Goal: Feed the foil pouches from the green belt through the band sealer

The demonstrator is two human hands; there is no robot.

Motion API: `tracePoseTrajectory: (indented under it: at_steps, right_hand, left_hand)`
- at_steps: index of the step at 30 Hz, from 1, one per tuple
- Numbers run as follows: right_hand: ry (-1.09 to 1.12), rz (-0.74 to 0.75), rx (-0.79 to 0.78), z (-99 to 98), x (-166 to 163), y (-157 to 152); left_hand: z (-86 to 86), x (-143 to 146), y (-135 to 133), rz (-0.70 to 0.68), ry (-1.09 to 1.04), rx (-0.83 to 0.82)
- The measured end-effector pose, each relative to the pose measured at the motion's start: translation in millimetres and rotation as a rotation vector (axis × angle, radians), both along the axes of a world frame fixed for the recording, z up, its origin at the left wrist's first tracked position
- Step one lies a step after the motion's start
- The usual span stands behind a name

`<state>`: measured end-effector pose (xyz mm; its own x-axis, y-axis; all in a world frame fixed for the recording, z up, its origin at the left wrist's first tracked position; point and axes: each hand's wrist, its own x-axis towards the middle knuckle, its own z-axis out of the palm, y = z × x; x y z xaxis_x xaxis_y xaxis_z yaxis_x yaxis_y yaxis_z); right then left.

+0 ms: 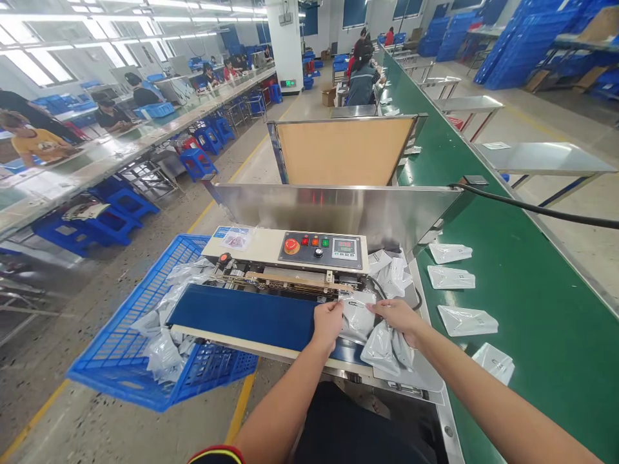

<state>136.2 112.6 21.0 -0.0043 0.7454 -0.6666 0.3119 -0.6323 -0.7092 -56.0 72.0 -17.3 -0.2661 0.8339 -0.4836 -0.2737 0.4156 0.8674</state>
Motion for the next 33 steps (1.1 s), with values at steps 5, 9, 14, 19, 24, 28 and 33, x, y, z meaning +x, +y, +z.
tracePoseTrajectory:
  at_steps: [5,9,14,19,24,28,33]
  right_hand:
    - [-0.056,-0.01,0.161,5.2,1.9,-16.8]
    - [-0.084,-0.043,0.28,23.1,0.1,-39.2]
    - [-0.041,-0.099,0.387,45.1,-13.9,-43.4]
    - [-0.098,-0.233,0.29,47.4,17.4,-46.8]
    - [0.047,-0.07,0.264,40.6,25.1,-71.9]
    - [-0.034,-0.138,0.211,23.6,31.8,-64.5]
    - [-0.005,-0.149,0.103,3.4,28.1,-27.8]
  left_hand:
    - [3.4,-43.0,-28.1,0.172,0.19,0.098]
    - [19.4,-36.6,-65.3,0.124,0.347,0.225]
    - [43.4,6.7,-74.7,-0.488,0.02,0.354]
    - [53.1,10.1,-57.0,-0.353,-0.06,0.394]
    - [49.1,16.5,-49.6,-0.357,0.03,0.38]
    - [33.3,34.5,-36.8,-0.145,0.053,0.137]
    - [8.4,43.0,-14.7,0.006,-0.139,-0.064]
